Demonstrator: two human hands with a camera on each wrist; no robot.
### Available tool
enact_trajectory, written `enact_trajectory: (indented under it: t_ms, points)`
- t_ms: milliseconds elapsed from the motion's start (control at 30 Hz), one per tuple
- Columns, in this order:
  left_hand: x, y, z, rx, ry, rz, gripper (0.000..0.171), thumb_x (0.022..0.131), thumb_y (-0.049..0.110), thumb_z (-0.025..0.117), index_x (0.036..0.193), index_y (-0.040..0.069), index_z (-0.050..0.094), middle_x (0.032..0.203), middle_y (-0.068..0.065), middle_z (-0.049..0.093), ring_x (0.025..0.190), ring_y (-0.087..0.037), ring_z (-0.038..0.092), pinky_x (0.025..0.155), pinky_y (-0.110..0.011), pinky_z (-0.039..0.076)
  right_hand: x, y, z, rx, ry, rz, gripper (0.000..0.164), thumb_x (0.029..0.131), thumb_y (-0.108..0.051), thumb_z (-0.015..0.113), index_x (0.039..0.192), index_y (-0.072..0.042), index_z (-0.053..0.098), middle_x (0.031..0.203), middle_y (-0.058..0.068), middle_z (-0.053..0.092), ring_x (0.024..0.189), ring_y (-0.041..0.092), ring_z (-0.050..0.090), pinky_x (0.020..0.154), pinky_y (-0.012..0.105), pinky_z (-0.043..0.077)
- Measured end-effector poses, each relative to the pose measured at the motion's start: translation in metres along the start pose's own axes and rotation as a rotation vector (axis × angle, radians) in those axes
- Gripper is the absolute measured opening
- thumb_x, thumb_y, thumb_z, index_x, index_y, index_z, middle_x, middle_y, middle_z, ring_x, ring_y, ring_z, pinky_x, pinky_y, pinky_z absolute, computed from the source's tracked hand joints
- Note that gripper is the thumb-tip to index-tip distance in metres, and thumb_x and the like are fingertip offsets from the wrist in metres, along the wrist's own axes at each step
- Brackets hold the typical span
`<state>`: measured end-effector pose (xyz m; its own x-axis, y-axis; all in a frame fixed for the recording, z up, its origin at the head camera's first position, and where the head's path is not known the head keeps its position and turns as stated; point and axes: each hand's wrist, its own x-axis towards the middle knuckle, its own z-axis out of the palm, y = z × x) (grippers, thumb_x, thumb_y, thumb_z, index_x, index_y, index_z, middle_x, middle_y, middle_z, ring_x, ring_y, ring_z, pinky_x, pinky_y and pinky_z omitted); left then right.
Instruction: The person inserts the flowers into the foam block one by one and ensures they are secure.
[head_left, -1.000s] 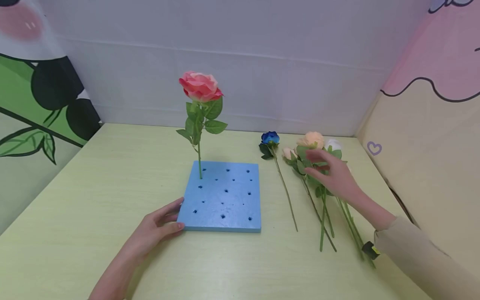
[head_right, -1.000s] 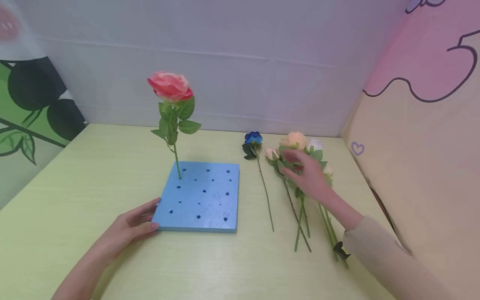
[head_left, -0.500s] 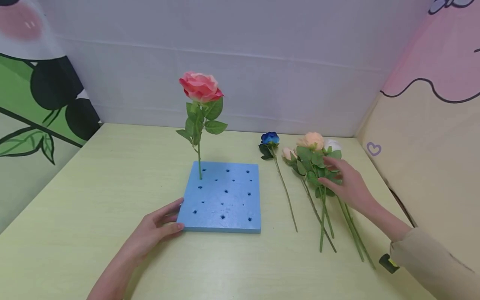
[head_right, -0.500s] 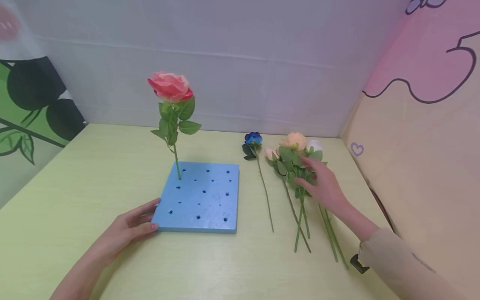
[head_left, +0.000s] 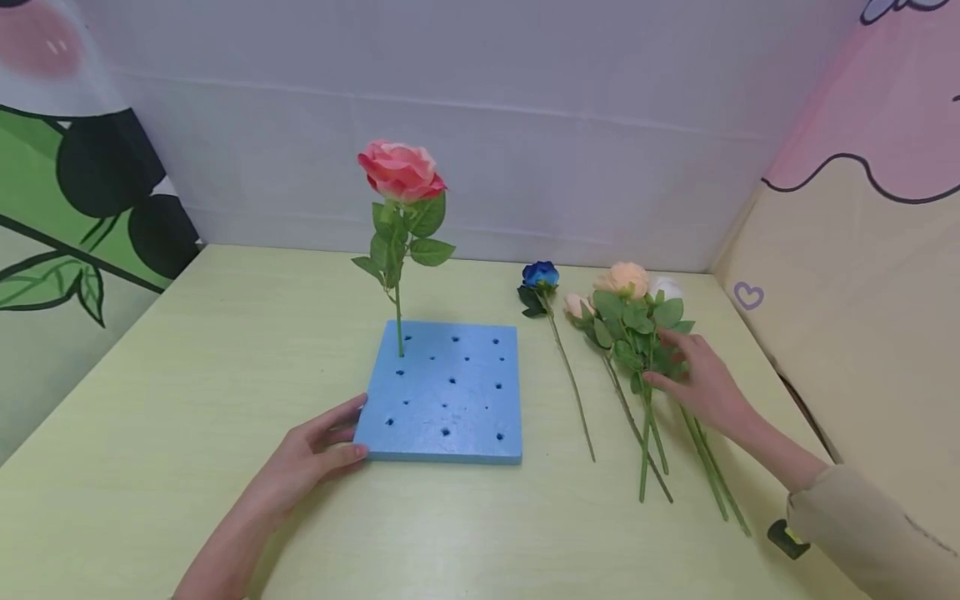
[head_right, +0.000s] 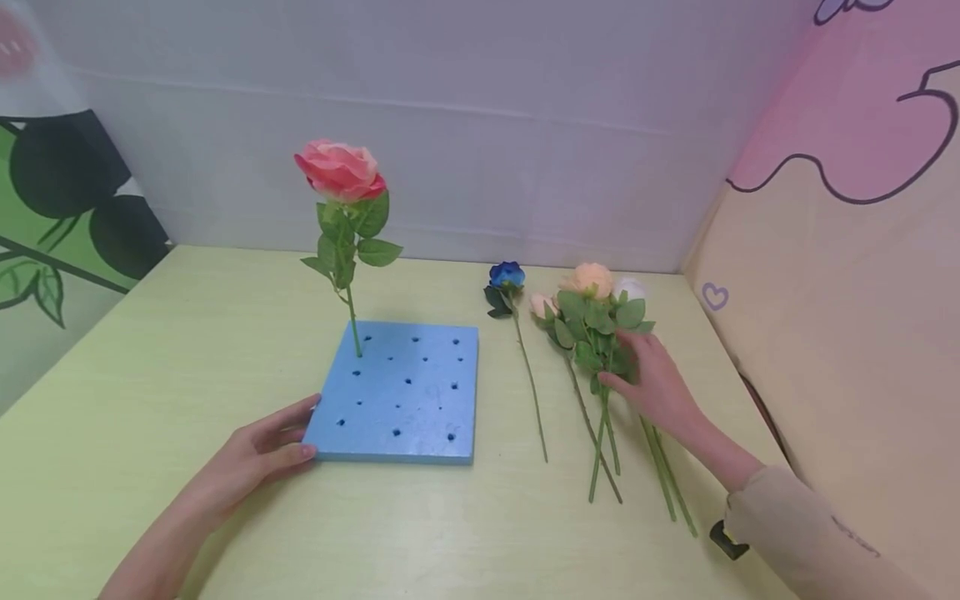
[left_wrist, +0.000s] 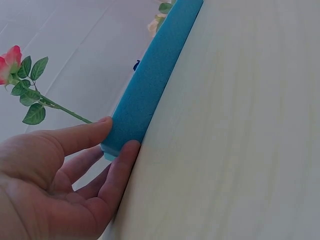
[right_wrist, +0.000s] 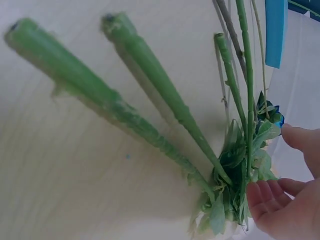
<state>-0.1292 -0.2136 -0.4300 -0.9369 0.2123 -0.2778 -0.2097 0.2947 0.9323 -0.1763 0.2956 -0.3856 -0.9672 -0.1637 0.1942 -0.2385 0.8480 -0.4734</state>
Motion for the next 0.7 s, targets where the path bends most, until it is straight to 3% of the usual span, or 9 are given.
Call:
enact_trajectory:
  t_ms: [300, 500, 700]
  points:
    - [0.001, -0.001, -0.001, 0.002, 0.004, 0.016, 0.075, 0.09, 0.02, 0.072, 0.155, 0.022, 0.034, 0.158, -0.014, 0.038, 0.127, -0.02, 0.055, 0.091, -0.016, 0.057, 0.0, 0.004, 0.007, -0.047, -0.089, 0.091, 0.078, 0.091, -0.027, 0.071, 0.147, 0.011, 0.032, 0.129, 0.033, 0.048, 0.108, 0.043, 0.053, 0.09, 0.057, 0.052]
    - [0.001, -0.001, -0.002, -0.023, -0.006, 0.024, 0.075, 0.09, 0.019, 0.072, 0.155, 0.021, 0.034, 0.157, -0.015, 0.039, 0.119, -0.007, 0.058, 0.092, -0.019, 0.058, 0.002, 0.008, 0.009, -0.052, -0.124, 0.105, 0.08, 0.089, -0.031, 0.073, 0.146, 0.011, 0.035, 0.122, 0.032, 0.052, 0.102, 0.04, 0.055, 0.085, 0.052, 0.055]
    - [0.001, -0.002, -0.002, -0.026, -0.005, 0.018, 0.076, 0.09, 0.019, 0.073, 0.155, 0.022, 0.034, 0.158, -0.015, 0.037, 0.121, -0.01, 0.057, 0.092, -0.02, 0.058, 0.005, 0.016, 0.01, -0.034, -0.176, 0.108, 0.082, 0.089, -0.033, 0.073, 0.144, 0.013, 0.034, 0.115, 0.026, 0.059, 0.1, 0.035, 0.059, 0.085, 0.047, 0.056]
